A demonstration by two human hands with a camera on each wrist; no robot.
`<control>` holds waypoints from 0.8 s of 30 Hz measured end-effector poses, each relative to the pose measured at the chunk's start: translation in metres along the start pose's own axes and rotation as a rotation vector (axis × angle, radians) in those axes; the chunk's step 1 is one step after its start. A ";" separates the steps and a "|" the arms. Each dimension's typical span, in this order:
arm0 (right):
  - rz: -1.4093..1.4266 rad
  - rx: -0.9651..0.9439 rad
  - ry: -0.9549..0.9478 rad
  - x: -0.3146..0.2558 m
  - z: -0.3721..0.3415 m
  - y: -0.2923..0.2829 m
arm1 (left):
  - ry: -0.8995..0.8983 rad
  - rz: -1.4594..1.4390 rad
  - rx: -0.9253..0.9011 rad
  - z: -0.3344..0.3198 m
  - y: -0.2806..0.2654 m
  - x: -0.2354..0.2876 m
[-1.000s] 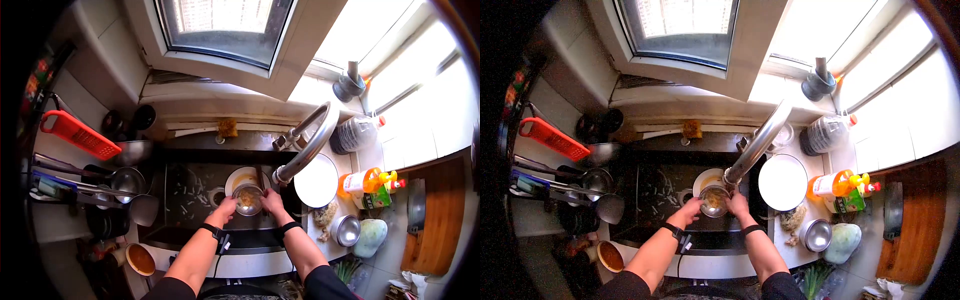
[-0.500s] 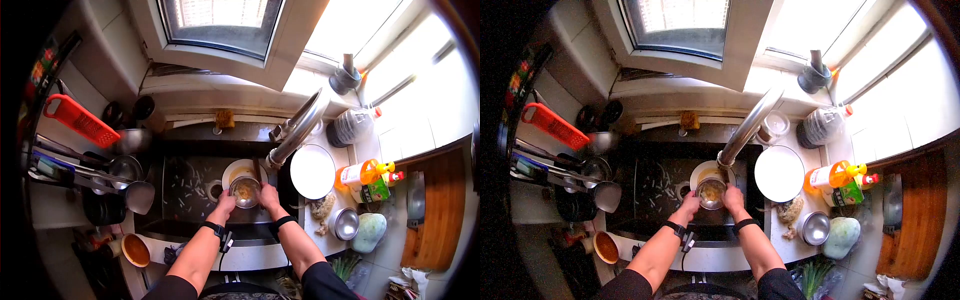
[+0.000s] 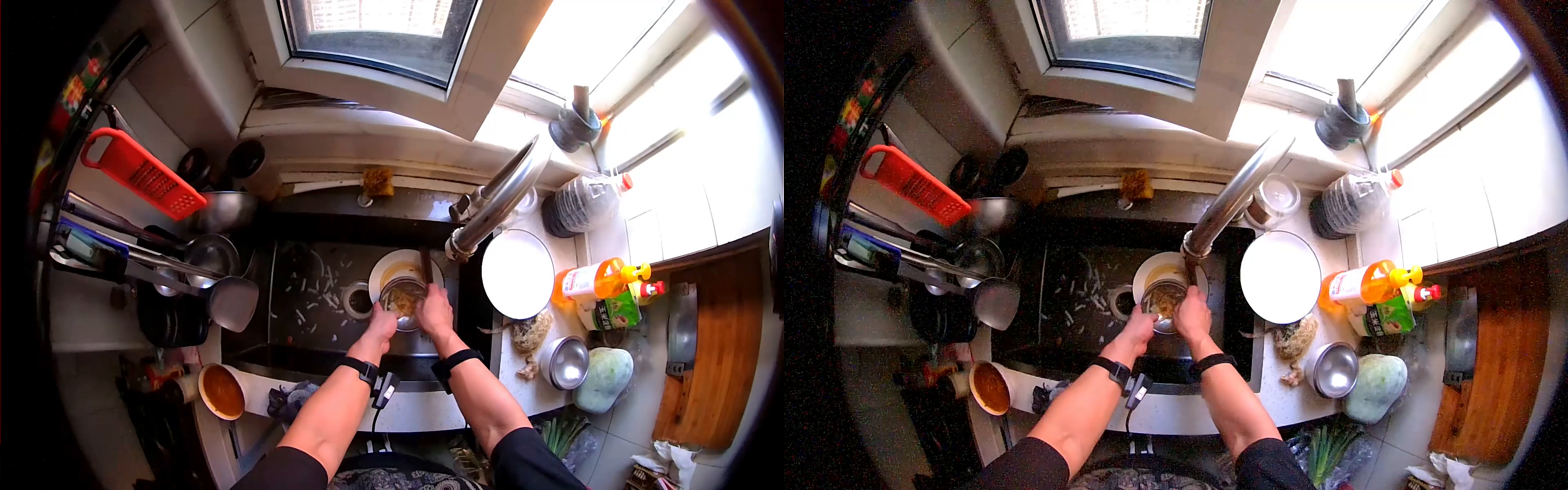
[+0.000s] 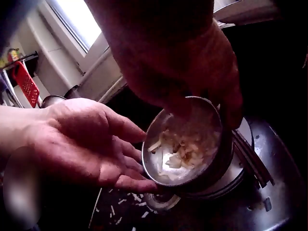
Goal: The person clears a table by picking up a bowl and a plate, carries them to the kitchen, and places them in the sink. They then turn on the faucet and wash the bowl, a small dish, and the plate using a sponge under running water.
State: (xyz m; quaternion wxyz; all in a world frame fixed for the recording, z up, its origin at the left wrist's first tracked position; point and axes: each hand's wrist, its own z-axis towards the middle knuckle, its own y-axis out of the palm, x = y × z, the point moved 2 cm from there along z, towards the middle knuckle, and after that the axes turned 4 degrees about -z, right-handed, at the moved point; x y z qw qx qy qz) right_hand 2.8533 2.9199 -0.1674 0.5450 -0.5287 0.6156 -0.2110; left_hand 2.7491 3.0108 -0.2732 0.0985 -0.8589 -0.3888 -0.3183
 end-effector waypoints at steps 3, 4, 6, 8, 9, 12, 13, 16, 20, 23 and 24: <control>-0.022 -0.009 0.017 -0.002 -0.002 -0.005 | 0.000 -0.001 -0.039 0.001 -0.004 0.002; -0.024 -0.056 0.030 -0.005 -0.001 -0.012 | 0.005 0.011 -0.039 -0.010 -0.003 0.015; -0.033 -0.156 0.064 -0.003 0.004 -0.028 | 0.020 0.044 0.030 -0.048 -0.005 0.047; -0.003 -0.217 0.009 0.000 0.007 -0.038 | -0.078 -0.042 -0.100 -0.088 -0.008 0.083; 0.013 -0.247 -0.020 0.000 0.009 -0.041 | -0.097 -0.156 -0.141 -0.100 -0.008 0.090; 0.005 -0.334 -0.115 -0.001 0.014 -0.052 | -0.101 -0.303 -0.217 -0.100 -0.012 0.088; 0.027 -0.361 -0.168 -0.001 0.021 -0.055 | -0.091 -0.291 -0.232 -0.100 -0.013 0.086; 0.092 -0.152 -0.250 -0.021 0.043 -0.095 | -0.066 -0.281 -0.235 -0.107 -0.015 0.092; 0.272 0.329 -0.406 -0.044 0.090 -0.138 | -0.015 -0.280 -0.216 -0.118 -0.021 0.106; 0.222 0.285 -0.398 -0.048 0.101 -0.146 | 0.012 -0.275 -0.213 -0.120 -0.024 0.109; 0.254 0.300 -0.397 -0.049 0.101 -0.150 | 0.006 -0.254 -0.208 -0.122 -0.024 0.113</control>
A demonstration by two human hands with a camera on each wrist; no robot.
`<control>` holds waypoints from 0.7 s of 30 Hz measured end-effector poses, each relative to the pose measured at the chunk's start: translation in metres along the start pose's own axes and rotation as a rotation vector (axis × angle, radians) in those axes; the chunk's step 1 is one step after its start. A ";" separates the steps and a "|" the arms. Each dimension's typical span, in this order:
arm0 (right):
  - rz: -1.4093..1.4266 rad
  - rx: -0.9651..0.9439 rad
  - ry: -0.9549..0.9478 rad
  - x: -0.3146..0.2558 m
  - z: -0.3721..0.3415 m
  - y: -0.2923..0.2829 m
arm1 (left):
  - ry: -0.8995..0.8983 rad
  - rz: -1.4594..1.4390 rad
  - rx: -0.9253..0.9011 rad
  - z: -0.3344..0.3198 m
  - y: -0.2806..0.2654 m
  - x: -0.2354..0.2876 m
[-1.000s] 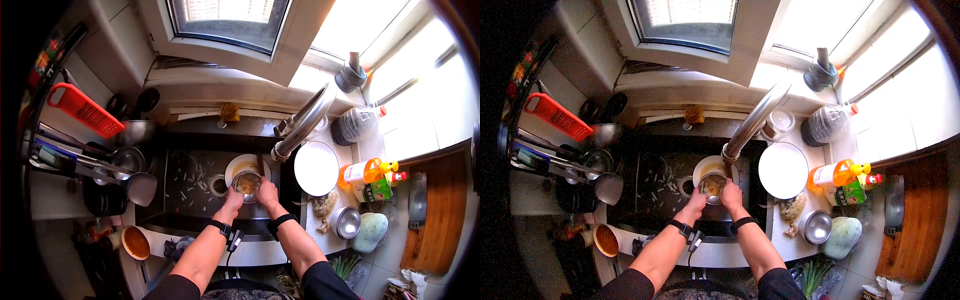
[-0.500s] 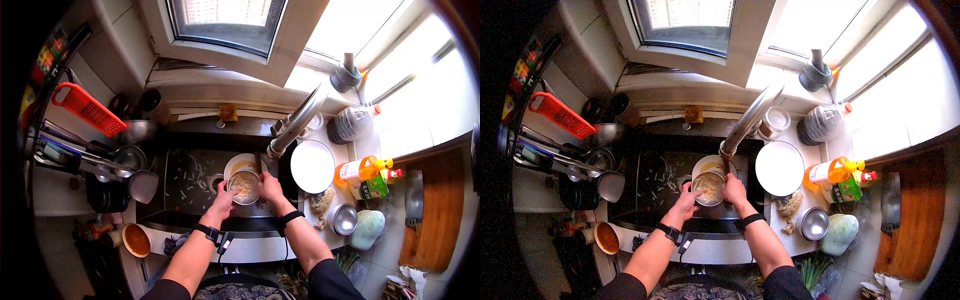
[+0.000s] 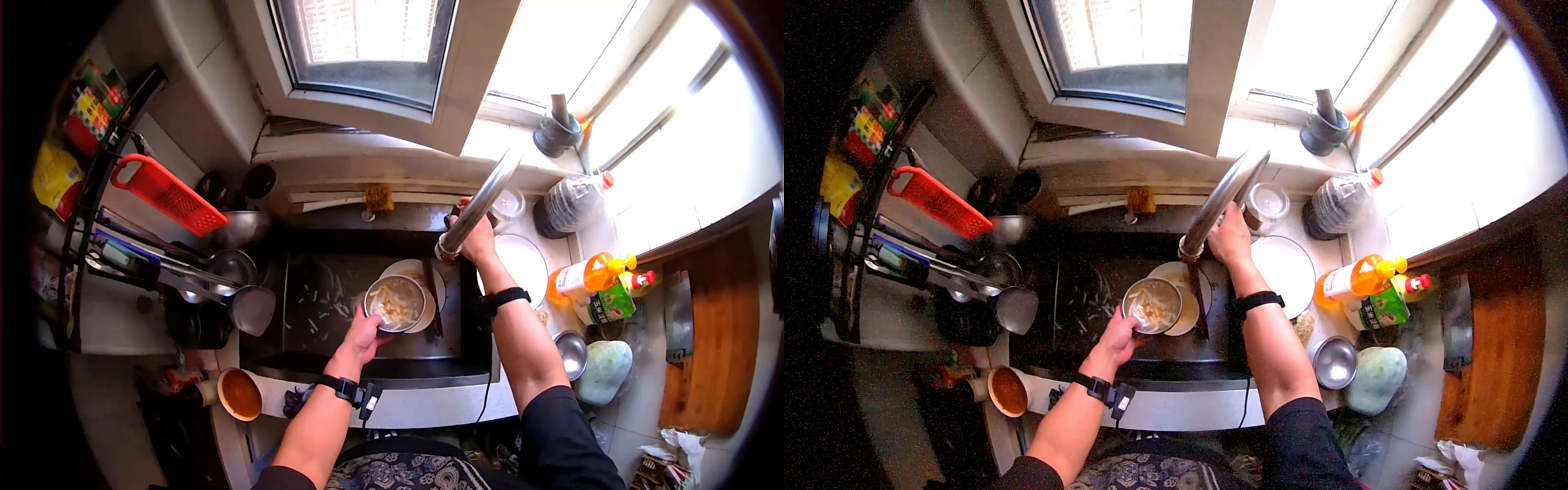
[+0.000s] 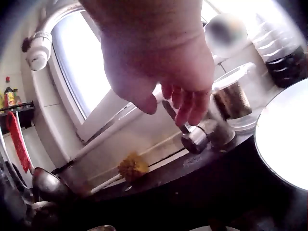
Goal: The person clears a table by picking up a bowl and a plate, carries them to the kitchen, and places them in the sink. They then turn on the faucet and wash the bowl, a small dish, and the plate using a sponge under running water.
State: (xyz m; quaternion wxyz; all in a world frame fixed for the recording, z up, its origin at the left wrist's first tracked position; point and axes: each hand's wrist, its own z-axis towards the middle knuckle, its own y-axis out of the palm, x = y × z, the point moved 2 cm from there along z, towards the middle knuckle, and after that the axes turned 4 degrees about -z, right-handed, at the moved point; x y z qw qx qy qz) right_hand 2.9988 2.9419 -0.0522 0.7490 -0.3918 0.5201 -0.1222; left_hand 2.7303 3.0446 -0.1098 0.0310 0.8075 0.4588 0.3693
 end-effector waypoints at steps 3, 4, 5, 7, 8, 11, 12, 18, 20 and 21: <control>-0.074 -0.143 0.014 -0.006 0.003 -0.002 | -0.023 0.036 0.017 -0.006 0.002 0.004; -0.125 -0.221 0.023 -0.007 0.002 -0.003 | -0.026 0.043 0.014 -0.005 0.004 0.005; -0.156 -0.231 -0.002 -0.003 0.003 0.000 | -0.029 0.049 0.007 -0.003 0.007 0.006; -0.131 -0.219 -0.027 -0.003 0.001 -0.001 | -0.011 0.044 -0.014 0.002 0.010 0.002; -0.116 -0.213 -0.039 -0.002 -0.001 -0.001 | -0.003 0.043 -0.023 0.005 0.011 0.001; -0.139 -0.242 -0.050 -0.008 -0.005 -0.001 | 0.021 0.039 -0.072 0.011 0.016 0.001; -0.157 -0.228 -0.063 -0.007 -0.007 0.001 | 0.015 0.038 -0.062 0.013 0.017 0.000; -0.113 -0.389 -0.037 -0.007 -0.017 0.000 | 0.007 -0.004 -0.041 0.020 0.028 0.004; -0.095 -0.452 -0.004 -0.008 -0.016 -0.003 | 0.023 -0.001 -0.048 0.021 0.036 0.006; -0.045 -0.418 -0.039 -0.004 -0.018 -0.001 | 0.024 -0.005 -0.046 0.023 0.037 0.005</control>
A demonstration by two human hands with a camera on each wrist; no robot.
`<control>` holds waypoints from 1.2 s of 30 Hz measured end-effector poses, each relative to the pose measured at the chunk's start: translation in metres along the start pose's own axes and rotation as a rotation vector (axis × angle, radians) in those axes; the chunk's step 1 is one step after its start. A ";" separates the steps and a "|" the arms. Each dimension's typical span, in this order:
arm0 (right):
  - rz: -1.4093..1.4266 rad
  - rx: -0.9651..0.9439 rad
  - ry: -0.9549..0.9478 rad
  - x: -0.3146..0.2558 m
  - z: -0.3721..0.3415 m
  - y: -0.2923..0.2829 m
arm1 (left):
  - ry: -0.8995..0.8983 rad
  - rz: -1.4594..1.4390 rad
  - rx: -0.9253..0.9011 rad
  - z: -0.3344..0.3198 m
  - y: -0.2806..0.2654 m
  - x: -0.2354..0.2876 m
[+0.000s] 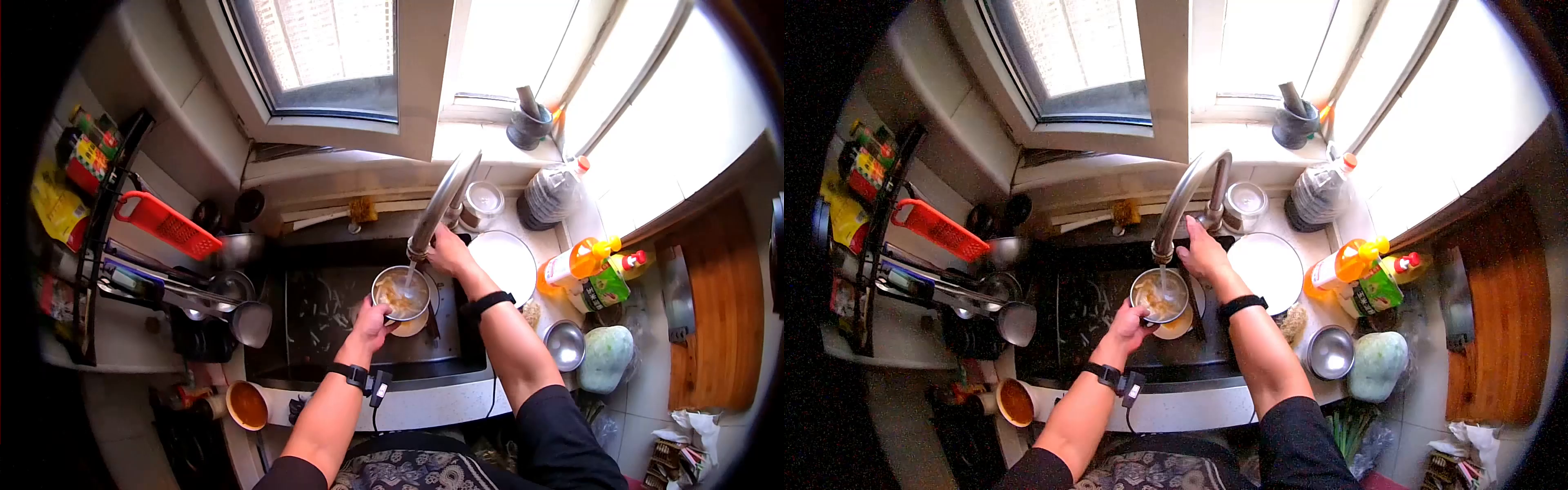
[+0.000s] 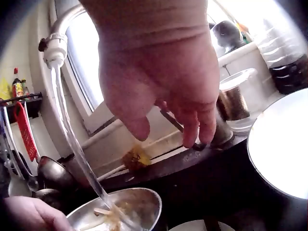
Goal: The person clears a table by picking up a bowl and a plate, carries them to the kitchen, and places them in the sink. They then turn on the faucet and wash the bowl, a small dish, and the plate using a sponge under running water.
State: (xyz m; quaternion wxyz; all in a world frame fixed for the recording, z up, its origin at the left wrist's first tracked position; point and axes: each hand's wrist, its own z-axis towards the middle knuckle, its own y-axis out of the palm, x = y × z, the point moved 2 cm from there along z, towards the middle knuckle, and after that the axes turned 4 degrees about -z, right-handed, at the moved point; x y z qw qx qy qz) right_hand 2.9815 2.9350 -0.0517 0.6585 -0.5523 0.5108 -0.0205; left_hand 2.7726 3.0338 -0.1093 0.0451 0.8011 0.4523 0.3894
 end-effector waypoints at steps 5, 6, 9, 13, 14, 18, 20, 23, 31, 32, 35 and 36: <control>-0.013 0.204 -0.118 -0.004 -0.056 0.016 | 0.015 -0.017 0.039 0.007 -0.003 -0.007; 0.023 0.189 -0.127 -0.006 -0.073 0.019 | 0.013 -0.073 -0.008 0.011 -0.007 -0.009; 0.130 0.125 -0.071 -0.013 -0.115 0.022 | 0.017 -0.183 -0.085 0.027 -0.023 -0.012; 0.252 0.119 0.063 -0.011 -0.158 0.026 | 0.017 -0.116 -0.015 0.024 -0.003 -0.010; 0.203 0.176 0.051 0.001 -0.167 0.036 | 0.004 -0.119 -0.033 0.022 0.002 -0.015; 0.188 0.150 0.175 0.011 -0.196 0.045 | -0.108 -0.185 -0.054 0.019 -0.017 -0.032; 0.202 0.141 0.199 0.009 -0.206 0.048 | -0.133 -0.190 0.005 0.019 -0.026 -0.029; 0.198 0.129 0.218 0.003 -0.208 0.051 | -0.057 -0.189 -0.021 0.020 -0.014 -0.025; 0.193 0.168 0.238 0.004 -0.219 0.060 | -0.202 -0.205 -0.051 0.022 -0.036 -0.050; 0.222 0.104 0.292 0.003 -0.223 0.061 | -0.176 -0.239 -0.101 0.024 -0.039 -0.050; 0.140 0.125 0.279 -0.004 -0.235 0.059 | -0.280 -0.252 -0.116 0.029 -0.033 -0.050; 0.153 0.147 0.315 -0.006 -0.237 0.053 | -0.309 -0.247 -0.136 0.021 -0.024 -0.045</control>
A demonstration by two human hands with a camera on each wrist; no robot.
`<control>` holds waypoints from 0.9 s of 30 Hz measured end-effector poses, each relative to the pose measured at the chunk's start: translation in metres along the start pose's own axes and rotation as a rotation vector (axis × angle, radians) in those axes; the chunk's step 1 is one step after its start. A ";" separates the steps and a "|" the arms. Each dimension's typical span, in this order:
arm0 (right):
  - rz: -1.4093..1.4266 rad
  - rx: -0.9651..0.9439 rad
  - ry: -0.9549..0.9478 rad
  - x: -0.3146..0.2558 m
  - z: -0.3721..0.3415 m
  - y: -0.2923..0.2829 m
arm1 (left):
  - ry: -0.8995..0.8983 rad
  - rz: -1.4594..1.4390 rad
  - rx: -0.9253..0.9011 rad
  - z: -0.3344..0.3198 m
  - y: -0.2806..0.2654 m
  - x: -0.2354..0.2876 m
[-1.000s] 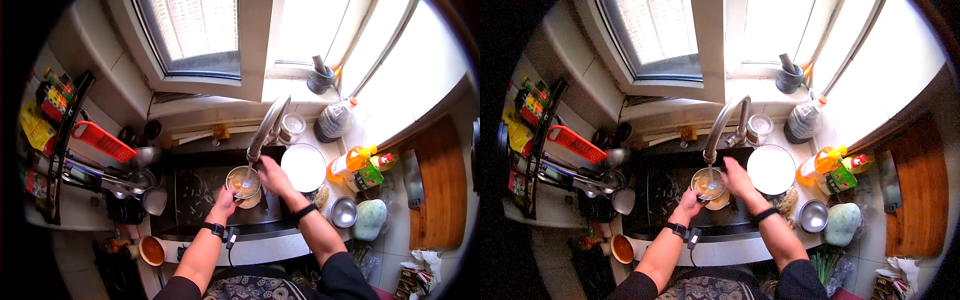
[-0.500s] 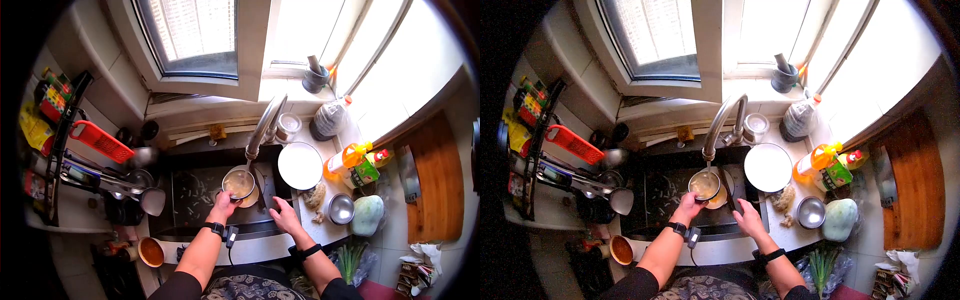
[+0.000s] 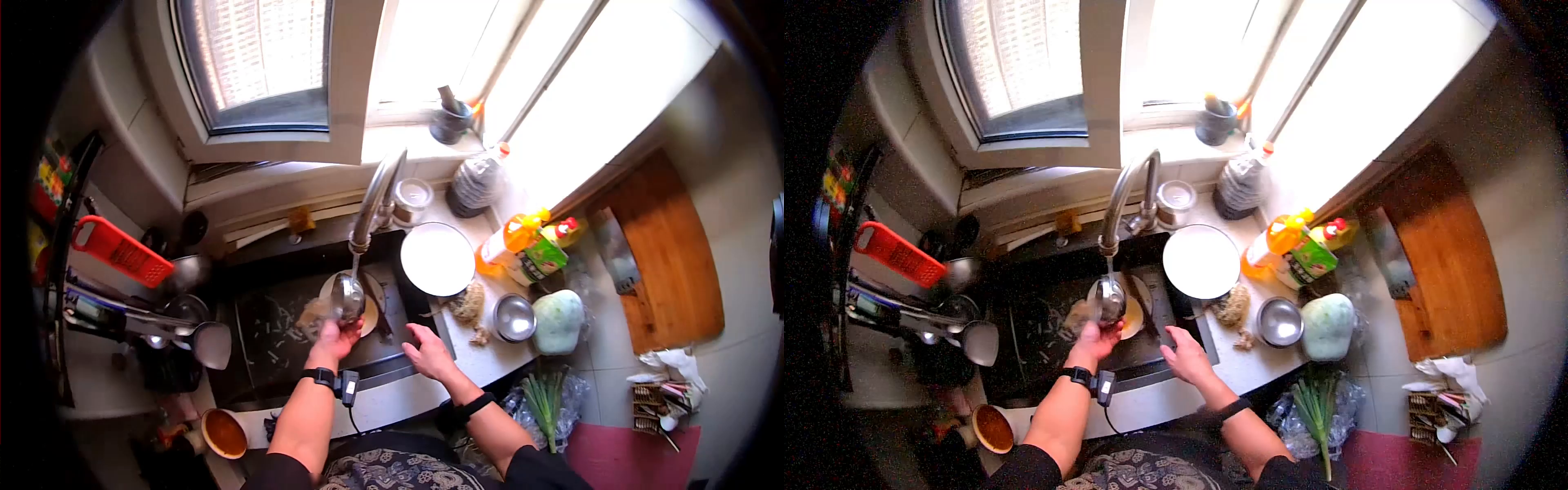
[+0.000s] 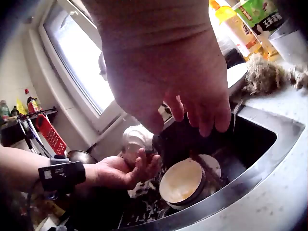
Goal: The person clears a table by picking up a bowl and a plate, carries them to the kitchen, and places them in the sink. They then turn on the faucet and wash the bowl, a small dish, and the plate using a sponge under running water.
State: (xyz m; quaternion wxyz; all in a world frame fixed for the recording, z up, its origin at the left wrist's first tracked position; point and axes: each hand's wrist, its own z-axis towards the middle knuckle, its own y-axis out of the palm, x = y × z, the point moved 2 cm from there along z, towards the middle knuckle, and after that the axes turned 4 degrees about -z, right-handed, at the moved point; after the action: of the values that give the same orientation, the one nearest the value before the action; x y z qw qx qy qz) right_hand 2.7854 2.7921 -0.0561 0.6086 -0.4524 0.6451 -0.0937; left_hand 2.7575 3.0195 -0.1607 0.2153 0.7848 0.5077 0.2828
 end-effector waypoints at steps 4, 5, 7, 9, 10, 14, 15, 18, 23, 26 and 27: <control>-0.220 0.270 -0.004 0.024 0.004 -0.031 | -0.051 0.084 -0.037 -0.005 -0.002 0.001; -0.244 0.271 0.063 0.030 0.005 -0.041 | -0.028 0.135 -0.023 -0.001 -0.006 -0.002; -0.395 0.313 0.180 0.050 0.017 -0.054 | -0.007 0.217 0.082 -0.015 0.001 -0.001; -0.550 0.396 0.214 0.062 0.030 -0.063 | -0.012 0.254 0.065 -0.016 -0.009 0.000; -0.626 0.436 0.228 0.066 0.036 -0.066 | -0.001 0.242 0.059 -0.015 -0.013 0.000; -0.510 0.230 0.362 0.079 0.051 -0.057 | 0.031 0.241 0.063 -0.023 -0.023 0.004; -0.503 0.207 0.372 0.074 0.048 -0.057 | 0.020 0.256 0.061 -0.024 -0.026 0.005; -0.438 0.242 0.391 0.064 0.039 -0.060 | 0.006 0.270 0.049 -0.023 -0.027 0.006; 0.037 0.370 0.483 0.092 0.028 -0.063 | -0.024 0.301 0.087 -0.020 -0.030 0.004; 0.163 0.340 0.531 0.022 0.009 -0.071 | 0.005 0.349 0.111 -0.011 -0.035 -0.001; 0.135 0.327 0.448 0.022 0.011 -0.062 | 0.046 0.371 0.140 -0.013 -0.030 -0.002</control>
State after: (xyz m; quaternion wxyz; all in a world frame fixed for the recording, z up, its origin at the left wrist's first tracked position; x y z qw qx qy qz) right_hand 2.8270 2.7461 -0.0323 0.5208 -0.2721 0.7685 -0.2533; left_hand 2.7279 3.0297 -0.1698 0.0930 0.8713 0.3777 0.2993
